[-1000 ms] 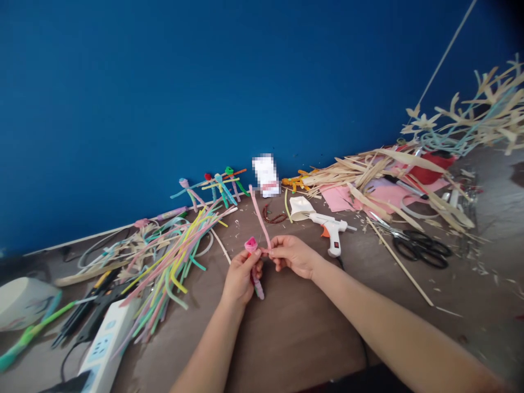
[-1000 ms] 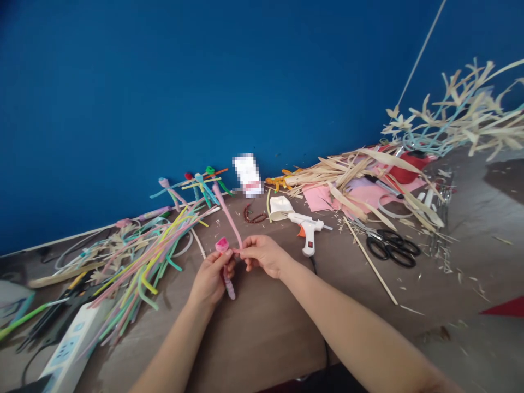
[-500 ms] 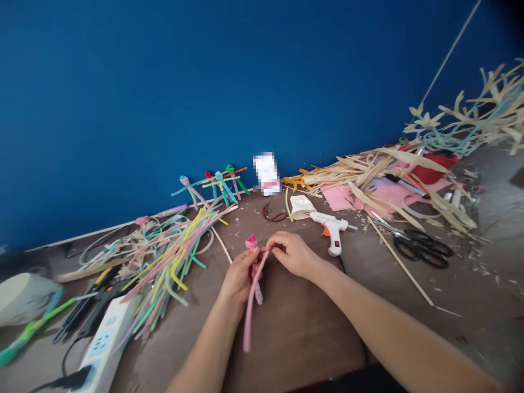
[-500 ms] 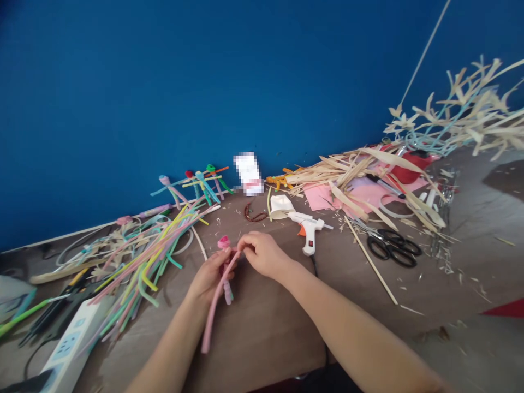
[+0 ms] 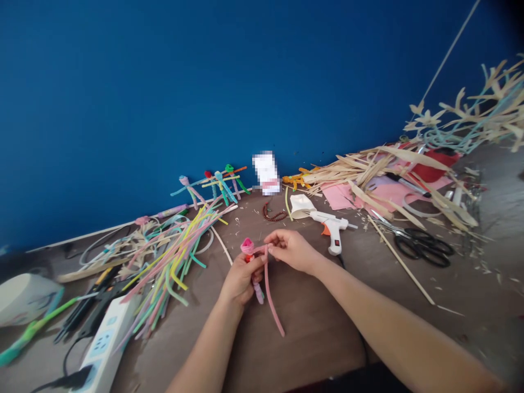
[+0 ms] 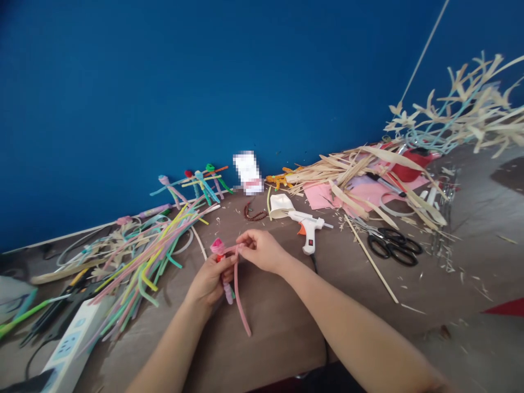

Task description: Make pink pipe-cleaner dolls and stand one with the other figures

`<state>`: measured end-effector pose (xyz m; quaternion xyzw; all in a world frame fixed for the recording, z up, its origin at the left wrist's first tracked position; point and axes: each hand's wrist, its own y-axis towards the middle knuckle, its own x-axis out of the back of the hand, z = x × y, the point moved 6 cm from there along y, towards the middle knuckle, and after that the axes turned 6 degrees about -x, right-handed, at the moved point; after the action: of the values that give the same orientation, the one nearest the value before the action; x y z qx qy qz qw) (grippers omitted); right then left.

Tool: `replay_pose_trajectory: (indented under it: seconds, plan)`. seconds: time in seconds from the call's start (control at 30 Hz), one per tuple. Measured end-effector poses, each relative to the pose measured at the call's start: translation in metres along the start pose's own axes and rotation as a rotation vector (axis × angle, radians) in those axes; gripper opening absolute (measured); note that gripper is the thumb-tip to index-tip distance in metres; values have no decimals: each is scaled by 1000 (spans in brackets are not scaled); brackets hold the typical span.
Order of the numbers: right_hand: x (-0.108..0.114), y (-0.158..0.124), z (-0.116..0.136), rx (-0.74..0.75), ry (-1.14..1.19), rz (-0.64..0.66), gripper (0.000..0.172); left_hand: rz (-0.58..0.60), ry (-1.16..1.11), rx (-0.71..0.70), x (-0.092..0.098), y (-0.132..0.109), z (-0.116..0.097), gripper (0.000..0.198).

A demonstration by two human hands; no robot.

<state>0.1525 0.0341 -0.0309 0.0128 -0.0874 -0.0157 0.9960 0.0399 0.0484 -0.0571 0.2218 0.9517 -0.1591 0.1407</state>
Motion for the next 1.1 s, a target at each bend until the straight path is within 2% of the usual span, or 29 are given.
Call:
replay_pose_trajectory:
  seconds: [0.13, 0.33, 0.47, 0.63, 0.77, 0.9, 0.97, 1.1]
  plan:
    - [-1, 0, -2, -16, -36, 10, 9, 0, -5, 4, 0, -1, 0, 29]
    - [6, -5, 17, 152, -204, -61, 9, 26, -13, 38, 0, -1, 1, 28]
    - [7, -9, 25, 223, -243, -93, 10, 15, 30, 0, 1, 1, 1, 29]
    - [1, -6, 11, 89, -109, -79, 11, -102, 165, -168, 7, 4, -5, 30]
    - [-2, -4, 6, -4, -48, -46, 8, -118, 166, -179, 7, 2, -5, 30]
    - [1, -4, 8, 4, -77, -58, 4, -32, 101, -122, -1, -1, -4, 29]
    - [5, -3, 8, 24, -109, -98, 3, -13, 53, -143, -4, -3, -7, 30]
    - [10, -4, 7, 64, -169, -170, 4, -88, -58, -210, -2, -3, -12, 27]
